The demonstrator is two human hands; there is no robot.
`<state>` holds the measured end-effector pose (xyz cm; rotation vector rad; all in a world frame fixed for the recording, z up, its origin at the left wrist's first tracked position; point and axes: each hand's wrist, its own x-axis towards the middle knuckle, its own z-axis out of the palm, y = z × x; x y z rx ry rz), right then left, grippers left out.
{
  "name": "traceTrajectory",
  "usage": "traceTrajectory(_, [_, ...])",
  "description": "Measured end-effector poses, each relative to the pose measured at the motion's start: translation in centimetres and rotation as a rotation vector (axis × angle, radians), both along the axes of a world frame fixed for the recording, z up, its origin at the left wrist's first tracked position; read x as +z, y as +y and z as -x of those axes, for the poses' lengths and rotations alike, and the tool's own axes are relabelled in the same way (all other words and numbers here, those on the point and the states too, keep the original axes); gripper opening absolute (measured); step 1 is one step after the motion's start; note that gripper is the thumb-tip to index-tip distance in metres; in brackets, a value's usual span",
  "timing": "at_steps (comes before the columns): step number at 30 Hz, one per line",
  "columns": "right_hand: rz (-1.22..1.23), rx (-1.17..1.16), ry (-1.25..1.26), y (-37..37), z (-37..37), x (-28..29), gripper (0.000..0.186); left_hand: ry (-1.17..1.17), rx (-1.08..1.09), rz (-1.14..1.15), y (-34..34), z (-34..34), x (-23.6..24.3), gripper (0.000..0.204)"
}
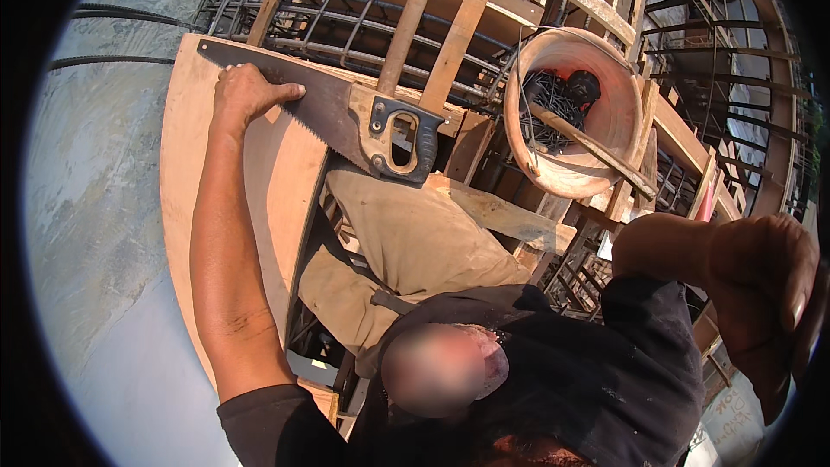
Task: The person positions a curved plywood sheet against a rebar-reinforced wall, then uses a hand saw to trim the sheet. After cutting, the person uses a hammer to drive nails into the plywood to secure it to the wooden formwork frame.
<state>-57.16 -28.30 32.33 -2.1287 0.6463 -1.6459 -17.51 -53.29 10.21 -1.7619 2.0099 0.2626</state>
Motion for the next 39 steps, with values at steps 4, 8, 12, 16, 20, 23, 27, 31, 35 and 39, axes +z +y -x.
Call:
traceTrajectory(4, [-0.046, 0.388, 0.258, -1.3, -3.3, 4.6, 0.037, 0.022, -0.015, 0.005, 0.5, -1.7, 0.0, 0.077])
traceTrajectory(8, [-0.161, 0.230, 0.311, -3.5, -1.5, 3.7, 0.028, 0.040, -0.038, 0.038, 0.5, -1.5, -0.4, 0.075])
traceTrajectory(12, [-0.698, -0.330, 0.774, -7.6, 4.3, -11.2, 0.023, 0.028, -0.043, 0.064, 0.9, -1.5, -0.1, 0.075])
traceTrajectory(16, [-0.528, -0.263, 1.443, -5.8, 9.1, -24.0, 0.031, 0.082, -0.076, 0.166, 0.8, -2.2, -1.2, 0.080])
traceTrajectory(20, [-0.546, -0.201, 1.422, -5.4, 8.4, -25.7, 0.035, 0.031, -0.017, 0.048, 0.8, -1.3, 0.1, 0.085])
traceTrajectory(23, [-0.518, -0.149, 1.430, -5.8, 8.9, -26.1, 0.038, 0.037, -0.017, 0.043, 0.7, -1.8, -0.5, 0.087])
traceTrajectory(27, [-0.507, -0.080, 1.400, -6.2, 9.9, -26.0, 0.041, 0.055, -0.026, 0.086, 0.9, -1.7, -0.5, 0.090])
traceTrajectory(31, [-0.569, -0.113, 1.225, -5.6, 10.2, -23.6, 0.039, 0.055, -0.007, 0.077, 1.0, -1.8, -0.6, 0.093])
traceTrajectory(35, [-0.720, -0.379, 0.480, -4.8, 9.5, -22.4, 0.026, 0.071, -0.017, 0.096, 1.1, -1.9, -0.8, 0.094])
traceTrajectory(39, [-0.833, -0.409, 0.557, -8.1, -0.1, -15.1, 0.031, 0.069, 0.012, 0.100, 1.6, -2.6, -1.0, 0.090])
